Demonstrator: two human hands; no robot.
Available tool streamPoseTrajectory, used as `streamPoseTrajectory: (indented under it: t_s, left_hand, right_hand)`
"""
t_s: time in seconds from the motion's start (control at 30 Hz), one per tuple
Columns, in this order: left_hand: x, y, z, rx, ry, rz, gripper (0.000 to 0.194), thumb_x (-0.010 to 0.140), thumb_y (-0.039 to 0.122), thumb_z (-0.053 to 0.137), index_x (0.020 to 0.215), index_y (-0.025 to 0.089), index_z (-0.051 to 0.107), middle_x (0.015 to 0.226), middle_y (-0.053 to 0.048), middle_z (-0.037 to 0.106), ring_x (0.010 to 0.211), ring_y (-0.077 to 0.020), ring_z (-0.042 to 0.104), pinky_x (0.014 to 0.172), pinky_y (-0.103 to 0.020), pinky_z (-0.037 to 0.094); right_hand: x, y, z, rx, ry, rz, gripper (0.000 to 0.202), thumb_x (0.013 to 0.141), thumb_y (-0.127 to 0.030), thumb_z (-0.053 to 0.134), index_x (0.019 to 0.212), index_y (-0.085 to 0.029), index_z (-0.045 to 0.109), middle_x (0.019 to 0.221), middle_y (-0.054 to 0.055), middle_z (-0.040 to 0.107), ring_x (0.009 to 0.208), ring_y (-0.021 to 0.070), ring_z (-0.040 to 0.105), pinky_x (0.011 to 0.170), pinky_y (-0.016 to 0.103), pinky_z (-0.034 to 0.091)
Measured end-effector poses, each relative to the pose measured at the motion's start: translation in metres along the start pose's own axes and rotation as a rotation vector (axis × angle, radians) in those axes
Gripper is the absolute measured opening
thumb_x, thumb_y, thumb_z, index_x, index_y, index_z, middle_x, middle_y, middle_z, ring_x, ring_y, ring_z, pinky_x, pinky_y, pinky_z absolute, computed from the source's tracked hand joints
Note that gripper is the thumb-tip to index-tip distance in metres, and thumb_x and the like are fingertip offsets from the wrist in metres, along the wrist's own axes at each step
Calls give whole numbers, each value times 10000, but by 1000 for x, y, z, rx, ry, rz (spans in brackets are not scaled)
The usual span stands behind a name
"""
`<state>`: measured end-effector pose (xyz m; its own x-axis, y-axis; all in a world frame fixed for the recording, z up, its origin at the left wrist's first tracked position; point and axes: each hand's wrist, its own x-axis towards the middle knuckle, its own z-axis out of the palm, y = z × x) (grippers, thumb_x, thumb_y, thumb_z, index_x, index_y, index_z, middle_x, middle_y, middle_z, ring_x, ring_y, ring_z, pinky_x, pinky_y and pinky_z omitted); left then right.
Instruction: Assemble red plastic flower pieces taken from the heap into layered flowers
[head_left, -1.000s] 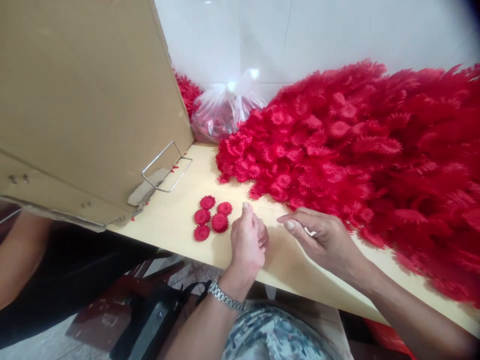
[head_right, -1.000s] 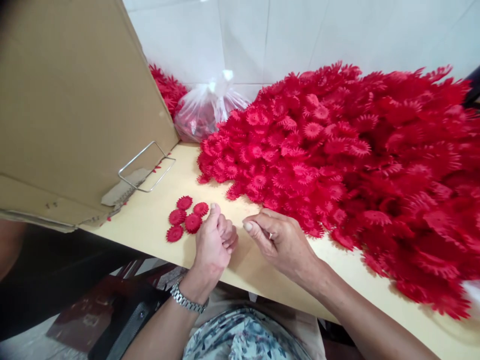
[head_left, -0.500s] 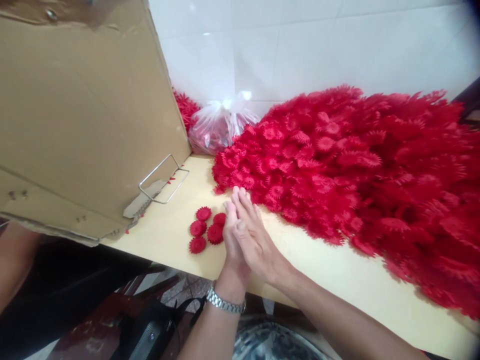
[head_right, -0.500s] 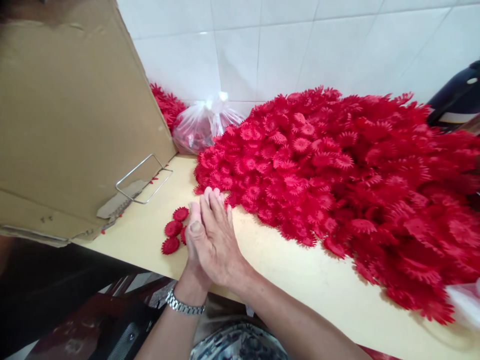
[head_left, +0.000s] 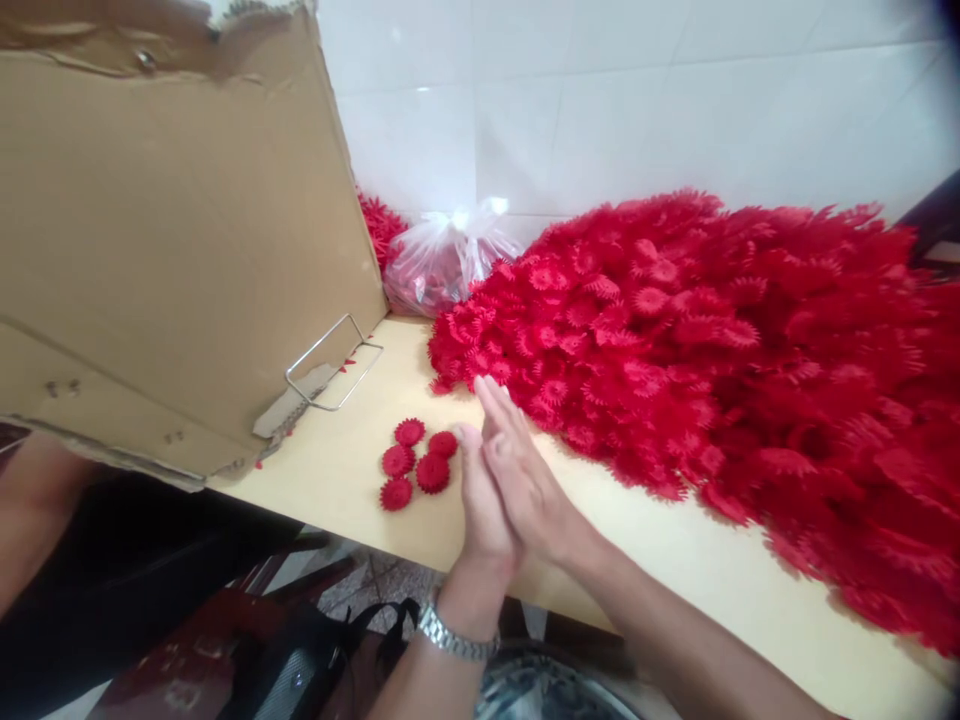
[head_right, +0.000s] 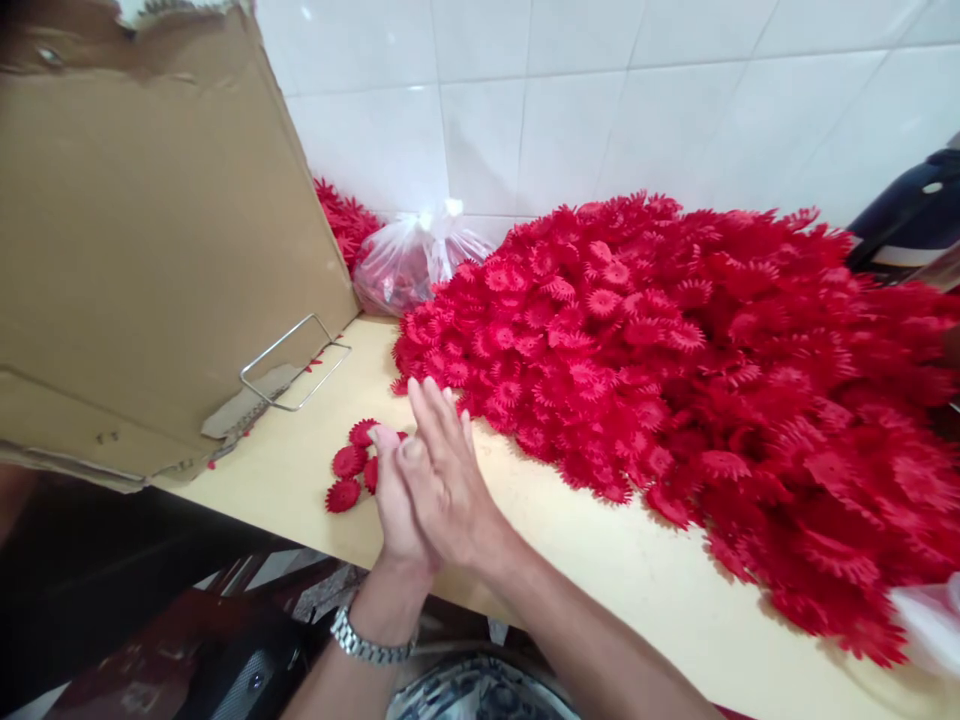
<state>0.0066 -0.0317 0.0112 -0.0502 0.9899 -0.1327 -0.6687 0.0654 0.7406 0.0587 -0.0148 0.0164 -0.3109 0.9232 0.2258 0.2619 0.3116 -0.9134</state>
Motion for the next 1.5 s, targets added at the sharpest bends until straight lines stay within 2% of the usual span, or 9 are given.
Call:
streamPoseTrajectory:
  t_s: [0.13,0.4,0.63,0.83,1.07,1.17,1.27,1.37,1.5]
  left_hand:
    - [6,-1,-13,28,2,-22,504,876,574,307,1307,370,471,1450,68,392,1397,-159,165,1152,-330,160]
    - [-7,-15,8,-2,-54,26,576,864,604,312,1256,254,550,1431,0,432,1394,-184,189,1144,-315,186]
    - [6,-1,-4,61,-56,-1,500,871,599,272,1262,397,510,1439,93,401,1398,-137,150,1154,-322,127]
    - [5,-11,10,-38,-129,47,537,891,573,266,1278,306,523,1435,47,421,1395,-165,192,1149,-317,160]
    - [-15,-19,18,-145,-90,-12,407,921,423,363,1192,230,599,1322,-31,554,1324,-185,368,1101,-304,268]
    - [-14,-20,16,-162,-40,-35,361,928,396,367,1077,221,646,1154,-35,647,1186,-164,511,1038,-285,340]
    - [-6,-16,12,-154,55,-11,372,921,397,391,783,185,663,798,-17,659,812,-108,614,806,-215,462]
    - [3,-8,3,-106,131,17,533,903,432,411,446,160,452,436,33,396,409,-59,395,446,-180,361]
    - [12,-2,-13,-88,166,-32,595,871,489,440,385,176,298,330,72,209,290,-42,189,335,-189,166]
  right_hand:
    - [-24,-3,13,33,19,-17,654,923,-566,157,1478,-231,66,1547,-29,18,1418,169,-30,1169,435,-1]
    - [10,12,-8,118,134,139,717,870,-671,156,1466,-274,157,1531,-15,174,1413,182,111,1163,458,87]
    - [-29,3,10,74,63,3,627,916,-586,146,1472,-305,74,1544,-64,12,1419,182,-5,1167,460,26]
    - [6,4,-6,75,214,144,724,867,-671,132,1470,-270,146,1535,4,164,1415,216,102,1152,497,70]
    - [19,20,-20,15,381,51,644,900,-612,213,1439,-265,268,1157,76,611,1085,242,564,933,457,436]
    - [14,25,-18,22,389,35,612,899,-604,256,1384,-254,386,1018,66,645,909,216,612,822,418,488]
    - [13,21,-24,155,295,105,657,900,-615,208,1194,-168,589,867,79,662,777,190,621,741,372,510]
    - [17,12,-34,254,251,101,707,897,-623,192,1094,-110,637,785,82,656,756,179,625,764,354,505]
    - [20,4,-35,256,201,47,675,886,-626,259,1128,-108,620,791,74,653,763,175,631,765,348,510]
